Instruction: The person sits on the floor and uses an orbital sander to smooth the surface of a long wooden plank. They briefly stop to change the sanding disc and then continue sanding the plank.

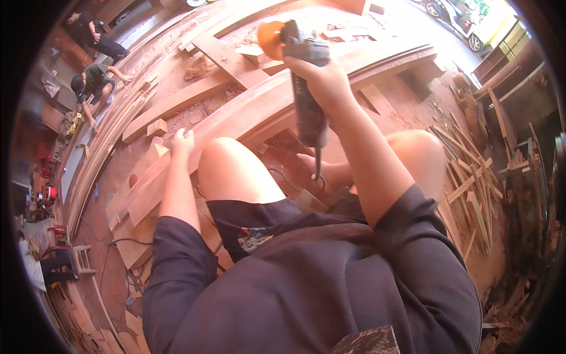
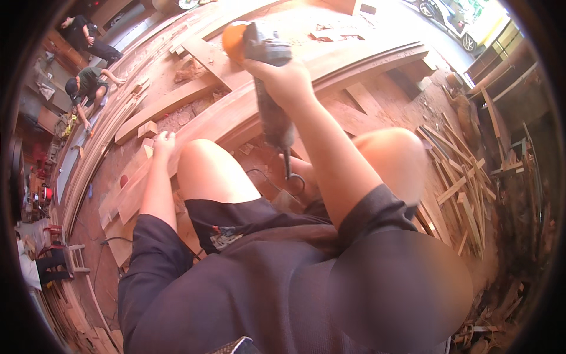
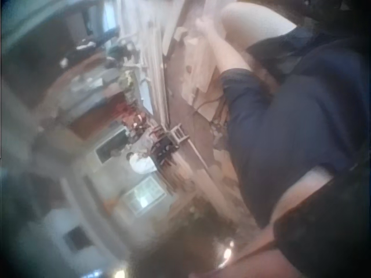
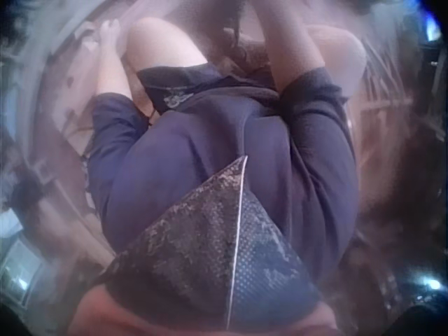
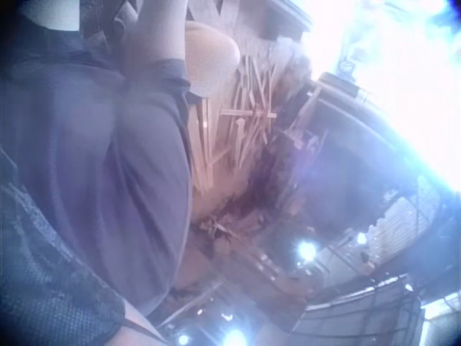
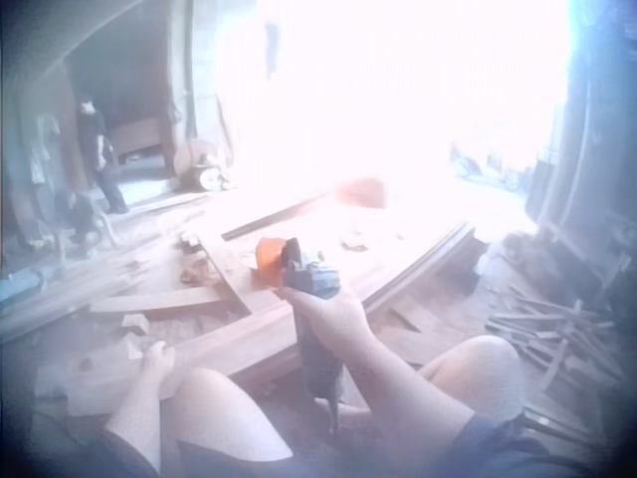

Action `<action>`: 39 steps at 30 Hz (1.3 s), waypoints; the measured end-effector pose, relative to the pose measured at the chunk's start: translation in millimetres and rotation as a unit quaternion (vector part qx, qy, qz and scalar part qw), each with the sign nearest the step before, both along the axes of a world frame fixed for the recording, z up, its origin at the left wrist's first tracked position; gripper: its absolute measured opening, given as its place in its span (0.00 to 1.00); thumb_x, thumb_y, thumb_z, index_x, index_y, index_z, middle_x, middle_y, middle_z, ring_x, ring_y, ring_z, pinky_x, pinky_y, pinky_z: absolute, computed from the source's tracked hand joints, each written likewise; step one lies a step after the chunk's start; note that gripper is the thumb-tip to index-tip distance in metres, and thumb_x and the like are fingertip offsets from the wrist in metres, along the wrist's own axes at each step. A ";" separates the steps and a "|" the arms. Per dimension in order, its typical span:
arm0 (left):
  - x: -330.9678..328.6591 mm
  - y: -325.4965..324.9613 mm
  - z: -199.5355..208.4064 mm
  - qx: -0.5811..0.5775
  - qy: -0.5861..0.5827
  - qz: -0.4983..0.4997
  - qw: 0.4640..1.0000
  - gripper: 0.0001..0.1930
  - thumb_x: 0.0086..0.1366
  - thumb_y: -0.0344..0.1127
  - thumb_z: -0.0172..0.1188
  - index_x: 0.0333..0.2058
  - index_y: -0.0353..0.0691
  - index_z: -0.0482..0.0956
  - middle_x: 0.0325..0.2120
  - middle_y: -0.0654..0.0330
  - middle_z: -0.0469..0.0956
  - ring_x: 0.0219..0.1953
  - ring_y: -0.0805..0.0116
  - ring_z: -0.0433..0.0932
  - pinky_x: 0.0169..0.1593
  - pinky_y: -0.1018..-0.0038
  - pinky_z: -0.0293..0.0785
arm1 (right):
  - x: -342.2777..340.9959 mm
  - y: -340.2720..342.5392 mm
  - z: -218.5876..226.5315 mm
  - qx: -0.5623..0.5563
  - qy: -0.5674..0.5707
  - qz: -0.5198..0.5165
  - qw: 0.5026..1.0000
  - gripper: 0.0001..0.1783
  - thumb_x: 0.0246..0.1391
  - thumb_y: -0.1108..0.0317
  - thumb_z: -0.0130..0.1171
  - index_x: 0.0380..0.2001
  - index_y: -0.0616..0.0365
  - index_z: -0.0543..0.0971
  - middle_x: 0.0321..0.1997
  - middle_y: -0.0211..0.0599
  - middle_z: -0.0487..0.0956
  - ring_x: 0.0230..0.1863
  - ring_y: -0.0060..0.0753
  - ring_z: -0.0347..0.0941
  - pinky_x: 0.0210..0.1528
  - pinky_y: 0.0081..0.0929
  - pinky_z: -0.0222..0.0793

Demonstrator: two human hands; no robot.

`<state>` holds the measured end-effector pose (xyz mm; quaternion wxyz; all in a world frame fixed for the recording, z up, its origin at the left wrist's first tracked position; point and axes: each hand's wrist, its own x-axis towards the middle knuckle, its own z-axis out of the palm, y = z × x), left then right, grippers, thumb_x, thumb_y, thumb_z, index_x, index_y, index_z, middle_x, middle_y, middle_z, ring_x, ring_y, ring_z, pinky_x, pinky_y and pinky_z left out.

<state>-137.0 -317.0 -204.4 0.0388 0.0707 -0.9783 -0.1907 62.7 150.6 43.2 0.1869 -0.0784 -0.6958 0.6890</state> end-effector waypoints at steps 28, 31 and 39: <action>76.4 19.3 -39.8 -0.142 0.045 -0.204 0.968 0.54 0.55 0.64 0.69 0.76 0.55 0.57 0.69 0.56 0.64 0.73 0.52 0.59 0.75 0.42 0.44 | -148.8 189.8 -162.0 0.385 -0.362 0.019 0.849 0.28 0.48 0.45 0.74 0.39 0.61 0.87 0.29 0.34 0.83 0.30 0.27 0.78 0.36 0.31 0.73; 74.4 17.0 -42.4 -0.146 0.045 -0.221 0.963 0.53 0.56 0.66 0.67 0.76 0.52 0.58 0.68 0.54 0.65 0.71 0.51 0.61 0.75 0.42 0.46 | -154.1 190.6 -161.7 0.421 -0.376 0.023 0.826 0.28 0.48 0.46 0.74 0.40 0.62 0.87 0.29 0.37 0.84 0.31 0.30 0.80 0.38 0.32 0.74; 78.5 29.1 -31.3 -0.149 0.059 -0.226 0.961 0.53 0.57 0.67 0.66 0.75 0.48 0.59 0.66 0.53 0.67 0.70 0.50 0.63 0.74 0.44 0.48 | -148.2 99.7 -162.8 0.471 -0.387 0.129 0.782 0.36 0.44 0.41 0.73 0.43 0.65 0.85 0.35 0.49 0.86 0.39 0.42 0.85 0.45 0.37 0.78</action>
